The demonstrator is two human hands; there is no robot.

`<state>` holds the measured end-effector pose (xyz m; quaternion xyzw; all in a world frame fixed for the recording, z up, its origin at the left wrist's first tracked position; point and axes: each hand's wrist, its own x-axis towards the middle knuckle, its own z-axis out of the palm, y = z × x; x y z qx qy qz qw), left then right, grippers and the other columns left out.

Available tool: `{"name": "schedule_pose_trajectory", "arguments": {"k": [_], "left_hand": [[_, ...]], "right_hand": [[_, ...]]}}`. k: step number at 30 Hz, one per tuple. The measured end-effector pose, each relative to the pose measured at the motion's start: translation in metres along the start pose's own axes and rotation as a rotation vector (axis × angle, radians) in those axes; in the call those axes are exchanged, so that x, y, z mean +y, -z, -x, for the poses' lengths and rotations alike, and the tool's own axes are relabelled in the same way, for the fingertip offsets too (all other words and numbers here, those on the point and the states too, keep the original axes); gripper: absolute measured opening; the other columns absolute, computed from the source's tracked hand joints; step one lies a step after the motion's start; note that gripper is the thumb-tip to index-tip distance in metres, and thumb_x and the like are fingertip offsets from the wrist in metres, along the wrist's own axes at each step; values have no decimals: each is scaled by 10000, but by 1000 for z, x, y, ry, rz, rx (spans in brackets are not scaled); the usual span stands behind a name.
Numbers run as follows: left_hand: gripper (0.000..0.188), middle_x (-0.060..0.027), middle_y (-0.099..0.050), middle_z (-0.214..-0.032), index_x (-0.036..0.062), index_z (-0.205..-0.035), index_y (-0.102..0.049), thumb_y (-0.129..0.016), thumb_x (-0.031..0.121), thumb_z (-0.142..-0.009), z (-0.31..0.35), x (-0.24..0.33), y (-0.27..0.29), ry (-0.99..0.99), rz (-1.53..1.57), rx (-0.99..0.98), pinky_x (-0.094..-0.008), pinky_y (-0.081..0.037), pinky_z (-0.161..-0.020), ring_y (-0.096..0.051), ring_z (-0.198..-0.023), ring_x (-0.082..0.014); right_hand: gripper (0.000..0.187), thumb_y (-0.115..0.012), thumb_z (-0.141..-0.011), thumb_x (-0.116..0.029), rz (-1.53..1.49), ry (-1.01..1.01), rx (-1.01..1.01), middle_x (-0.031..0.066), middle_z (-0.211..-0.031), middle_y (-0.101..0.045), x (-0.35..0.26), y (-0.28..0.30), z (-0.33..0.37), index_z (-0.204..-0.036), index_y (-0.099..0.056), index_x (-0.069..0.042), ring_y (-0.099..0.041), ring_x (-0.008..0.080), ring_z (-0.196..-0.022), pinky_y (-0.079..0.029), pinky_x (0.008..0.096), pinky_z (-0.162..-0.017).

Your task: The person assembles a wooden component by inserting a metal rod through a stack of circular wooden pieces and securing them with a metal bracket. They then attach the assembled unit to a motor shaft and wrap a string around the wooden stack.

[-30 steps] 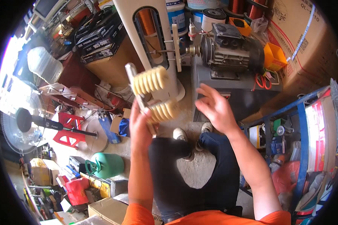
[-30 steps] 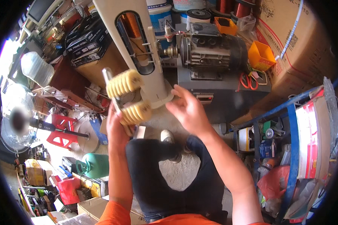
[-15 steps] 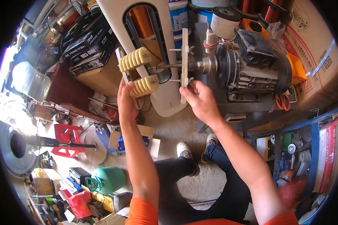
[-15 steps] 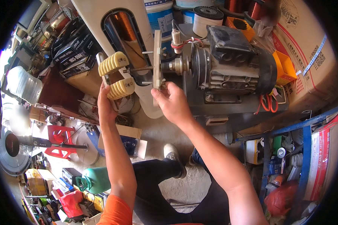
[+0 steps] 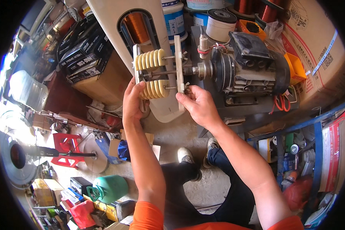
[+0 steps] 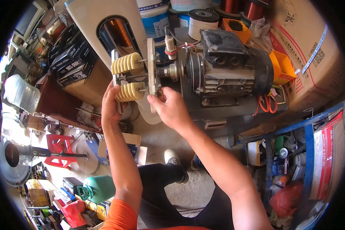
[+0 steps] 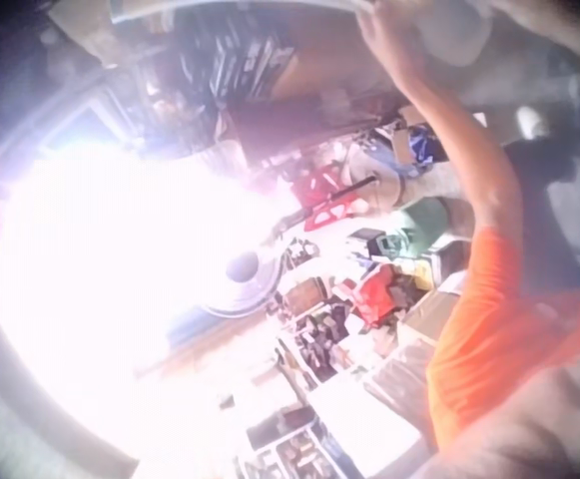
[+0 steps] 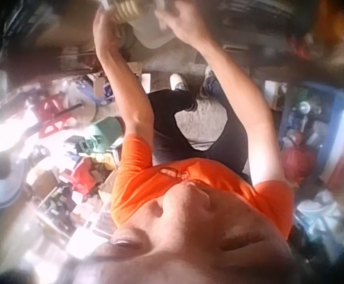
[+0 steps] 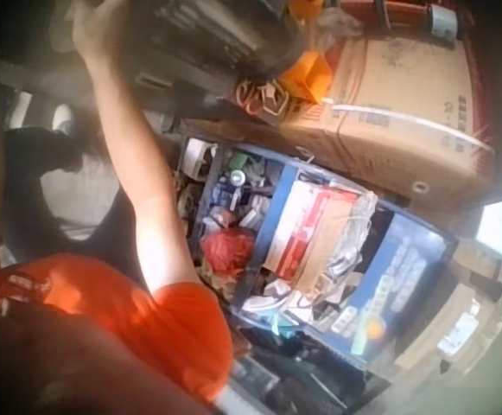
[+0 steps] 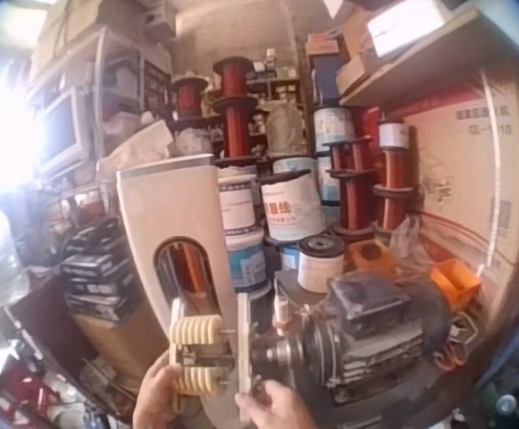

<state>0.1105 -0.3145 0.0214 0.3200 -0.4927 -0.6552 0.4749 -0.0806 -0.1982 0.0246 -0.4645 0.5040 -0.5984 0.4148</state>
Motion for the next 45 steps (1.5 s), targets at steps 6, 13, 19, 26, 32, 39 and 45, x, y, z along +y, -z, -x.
{"name": "schedule_pose_trajectory", "arguments": {"k": [6,13,19,26,32,39,45], "left_hand": [[601,-69,-643,-998,-3,-1415,-420,-601,250,-900,6,8,-7,-25,-18,-17,-190,-446,-416,-616,-661,-99],[689,-98,-649,-1077,-23,-1441,-380,-660,235,-867,10,14,-17,-91,-106,-66,-189,-486,-488,-633,-752,-104],[731,-81,-641,-1140,-11,-1457,-378,-711,220,-849,11,9,-18,-107,-57,-43,-206,-509,-621,-631,-851,-106],[713,-56,-644,-1112,4,-1455,-394,-719,222,-859,18,17,-17,-82,-126,-59,-212,-497,-632,-617,-845,-104],[506,-27,-649,-1018,34,-1342,-511,-685,206,-899,1,-1,-35,-159,-158,28,-231,-478,-605,-601,-800,-95],[536,-61,-638,-1086,64,-1368,-497,-662,306,-919,4,5,-16,-124,-300,78,-243,-482,-673,-617,-900,-135],[550,-41,-630,-1072,55,-1371,-502,-667,312,-913,5,7,-22,-61,-244,39,-240,-466,-706,-595,-896,-123]], "right_hand": [[191,-665,-930,-156,-5,-35,-5,44,-750,-665,-4,4,0,-956,-635,30,-595,86,-659,-475,262,-604],[229,-681,-912,-175,15,-35,-30,71,-779,-687,-9,4,-2,-978,-646,42,-614,107,-684,-490,285,-628],[248,-690,-897,-189,99,-4,-18,94,-772,-691,-7,5,-2,-958,-644,47,-623,122,-679,-493,303,-630],[227,-685,-893,-175,128,59,-19,120,-754,-690,-3,2,-4,-941,-640,43,-639,150,-672,-501,327,-621],[453,-680,-916,-196,183,129,112,89,-854,-666,9,10,14,-1267,-511,37,-619,126,-735,-499,302,-645],[441,-683,-899,-111,301,-113,18,125,-961,-667,14,37,242,-1296,-529,2,-684,195,-790,-552,346,-694],[192,-673,-889,-64,515,-351,175,160,-880,-694,-13,62,406,-1064,-656,14,-701,256,-776,-545,326,-674]]}}
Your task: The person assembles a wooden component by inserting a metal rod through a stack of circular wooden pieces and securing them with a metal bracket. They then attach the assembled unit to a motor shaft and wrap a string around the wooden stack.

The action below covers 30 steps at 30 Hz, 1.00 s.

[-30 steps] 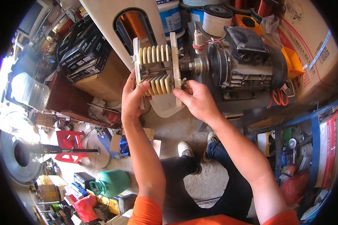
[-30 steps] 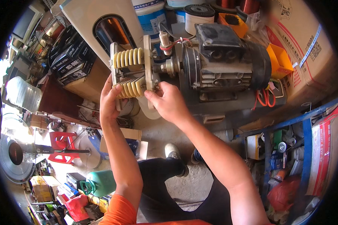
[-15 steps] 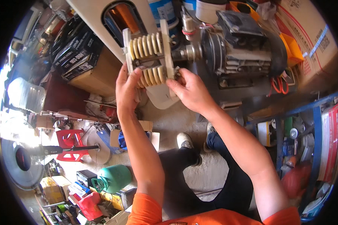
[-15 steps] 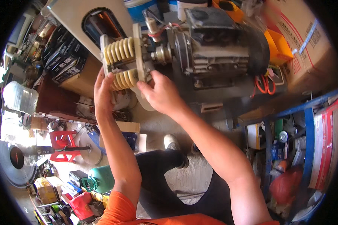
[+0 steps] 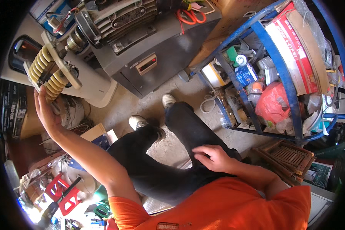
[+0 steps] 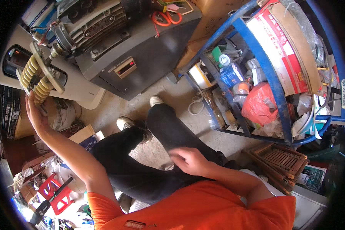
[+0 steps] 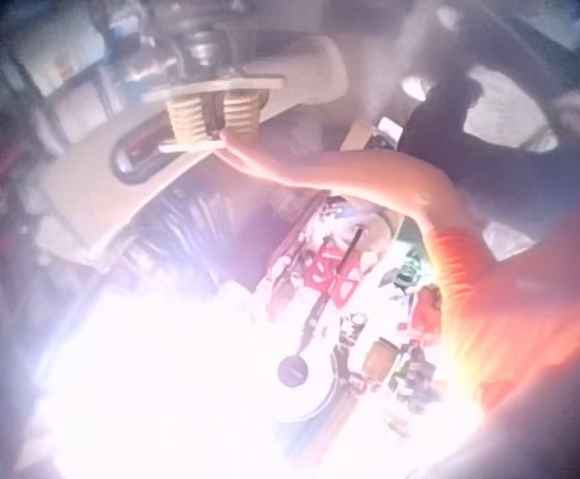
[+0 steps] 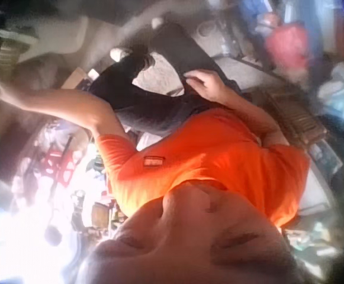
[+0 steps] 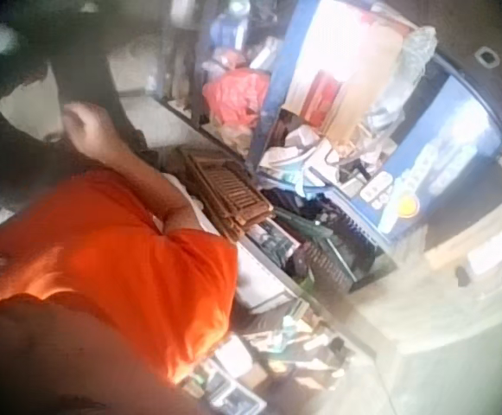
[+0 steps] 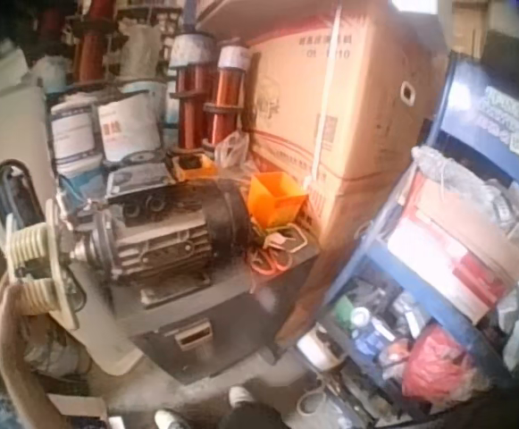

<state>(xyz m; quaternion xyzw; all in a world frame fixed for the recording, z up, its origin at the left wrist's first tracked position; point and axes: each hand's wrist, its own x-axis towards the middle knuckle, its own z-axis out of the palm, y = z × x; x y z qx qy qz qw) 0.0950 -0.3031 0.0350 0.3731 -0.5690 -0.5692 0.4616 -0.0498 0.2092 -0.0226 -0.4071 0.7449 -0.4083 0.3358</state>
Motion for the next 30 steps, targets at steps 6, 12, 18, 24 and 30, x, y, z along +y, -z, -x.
{"name": "schedule_pose_trajectory", "arguments": {"k": [6,12,18,24,30], "left_hand": [[556,-36,-622,-1076,47,-1341,-534,-695,330,-890,7,4,-8,-20,14,3,-266,-448,-748,-578,-905,-118],[518,-30,-651,-1071,55,-1331,-548,-685,310,-902,11,6,-10,-11,20,37,-255,-433,-677,-585,-853,-97],[511,-14,-670,-999,80,-1313,-574,-701,329,-885,7,3,-8,-38,30,34,-246,-413,-667,-586,-806,-94],[568,-10,-665,-1049,82,-1342,-557,-722,342,-865,6,-1,-13,-36,50,46,-264,-411,-703,-579,-862,-96],[529,-31,-645,-1066,64,-1337,-551,-697,313,-893,12,7,-16,-27,69,31,-268,-419,-733,-576,-911,-107]], "right_hand": [[161,-668,-894,-81,-38,3,35,165,-882,-693,-10,-3,12,-1030,-666,5,-703,287,-788,-541,339,-674],[177,-672,-894,-109,2,34,-134,177,-891,-680,-25,-25,13,-1045,-658,-16,-677,345,-803,-535,390,-691],[172,-663,-899,-116,32,54,-205,164,-909,-680,-23,-32,23,-1043,-668,-23,-674,339,-816,-533,392,-695],[173,-661,-899,-125,64,80,-173,168,-894,-676,-27,-24,23,-1039,-666,-23,-668,350,-806,-529,401,-684],[178,-660,-897,-123,77,69,-149,171,-900,-677,-27,-29,25,-1043,-659,-22,-669,349,-819,-528,411,-697]]}}
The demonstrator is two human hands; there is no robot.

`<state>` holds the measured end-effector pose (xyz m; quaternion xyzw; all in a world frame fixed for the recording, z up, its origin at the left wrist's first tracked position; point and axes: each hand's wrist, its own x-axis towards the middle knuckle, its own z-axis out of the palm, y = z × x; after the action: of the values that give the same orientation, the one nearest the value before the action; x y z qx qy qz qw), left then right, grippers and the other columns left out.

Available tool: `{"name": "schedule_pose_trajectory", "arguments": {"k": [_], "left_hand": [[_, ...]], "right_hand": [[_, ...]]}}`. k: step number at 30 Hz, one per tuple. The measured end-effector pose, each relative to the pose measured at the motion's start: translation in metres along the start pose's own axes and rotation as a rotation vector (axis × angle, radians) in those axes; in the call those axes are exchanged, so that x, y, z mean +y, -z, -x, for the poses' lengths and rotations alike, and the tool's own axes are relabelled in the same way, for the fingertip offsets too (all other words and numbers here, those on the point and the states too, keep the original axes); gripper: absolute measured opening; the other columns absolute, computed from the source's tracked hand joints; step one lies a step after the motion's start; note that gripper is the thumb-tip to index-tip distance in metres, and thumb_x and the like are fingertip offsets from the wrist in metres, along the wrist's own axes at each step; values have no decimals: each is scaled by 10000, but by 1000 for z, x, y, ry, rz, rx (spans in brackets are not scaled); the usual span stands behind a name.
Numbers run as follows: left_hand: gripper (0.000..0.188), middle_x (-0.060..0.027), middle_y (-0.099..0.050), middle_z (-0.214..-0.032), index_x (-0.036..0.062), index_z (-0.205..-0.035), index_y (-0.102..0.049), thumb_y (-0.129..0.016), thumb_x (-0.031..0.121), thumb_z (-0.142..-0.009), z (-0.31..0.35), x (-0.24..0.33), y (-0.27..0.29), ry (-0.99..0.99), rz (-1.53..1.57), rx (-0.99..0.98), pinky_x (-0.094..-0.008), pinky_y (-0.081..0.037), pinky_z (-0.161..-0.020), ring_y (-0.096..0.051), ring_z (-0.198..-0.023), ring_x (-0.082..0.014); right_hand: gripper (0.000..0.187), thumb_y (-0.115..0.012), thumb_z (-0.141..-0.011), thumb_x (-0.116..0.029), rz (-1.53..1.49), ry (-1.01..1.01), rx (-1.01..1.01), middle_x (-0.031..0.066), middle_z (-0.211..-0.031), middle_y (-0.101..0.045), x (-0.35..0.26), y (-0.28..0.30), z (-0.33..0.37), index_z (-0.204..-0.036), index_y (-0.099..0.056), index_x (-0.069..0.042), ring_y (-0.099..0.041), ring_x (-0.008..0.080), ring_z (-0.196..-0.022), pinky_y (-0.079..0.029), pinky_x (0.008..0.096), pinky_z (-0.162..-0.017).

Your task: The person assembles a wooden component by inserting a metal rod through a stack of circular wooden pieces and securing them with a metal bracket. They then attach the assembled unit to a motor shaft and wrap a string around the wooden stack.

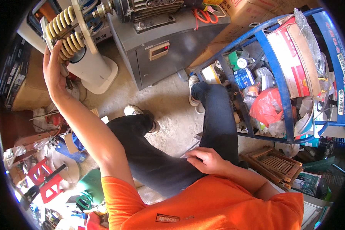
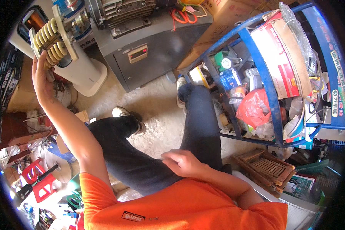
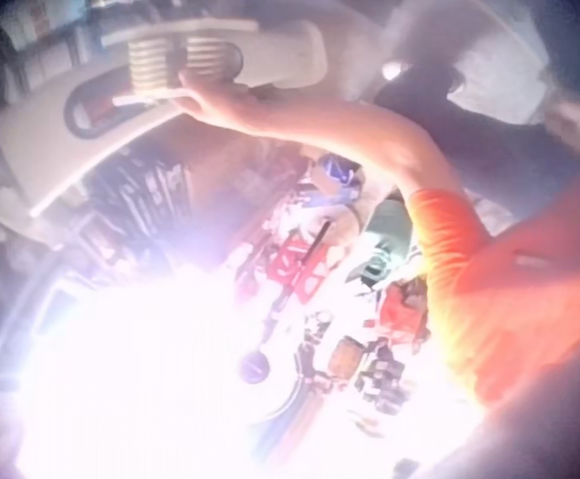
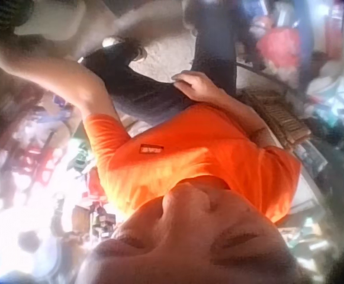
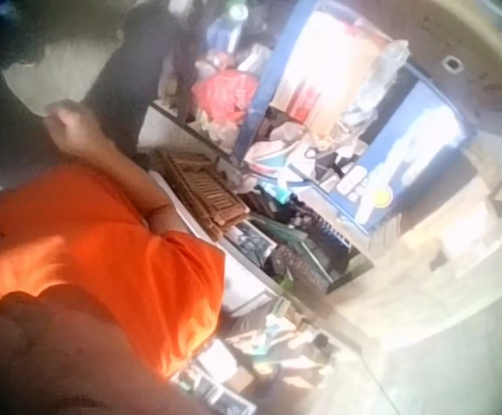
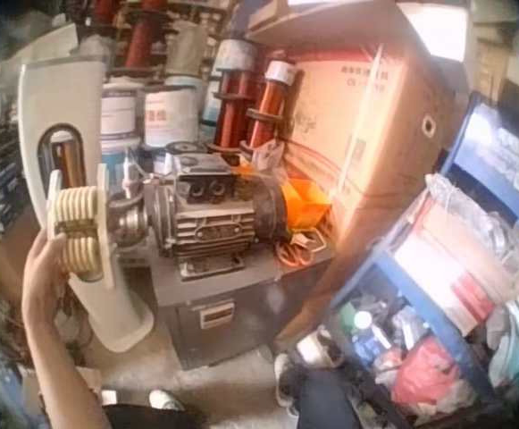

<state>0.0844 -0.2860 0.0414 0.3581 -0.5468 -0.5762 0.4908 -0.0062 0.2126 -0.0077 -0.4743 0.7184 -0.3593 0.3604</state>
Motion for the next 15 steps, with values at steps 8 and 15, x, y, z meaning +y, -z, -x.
{"name": "schedule_pose_trajectory", "arguments": {"k": [8,15], "left_hand": [[535,-36,-641,-1070,48,-1344,-551,-690,316,-902,-2,-3,1,1,12,-7,-270,-411,-735,-558,-891,-114],[527,-31,-647,-1060,50,-1339,-557,-689,315,-903,-2,-3,2,-14,-8,12,-269,-412,-738,-562,-884,-112]], "right_hand": [[178,-638,-916,-150,18,17,-82,162,-926,-681,-1,-4,3,-1035,-663,-20,-669,341,-836,-528,400,-719],[173,-641,-914,-152,15,20,-67,162,-918,-674,-1,-2,-1,-1033,-666,-28,-664,344,-819,-523,400,-698]]}}
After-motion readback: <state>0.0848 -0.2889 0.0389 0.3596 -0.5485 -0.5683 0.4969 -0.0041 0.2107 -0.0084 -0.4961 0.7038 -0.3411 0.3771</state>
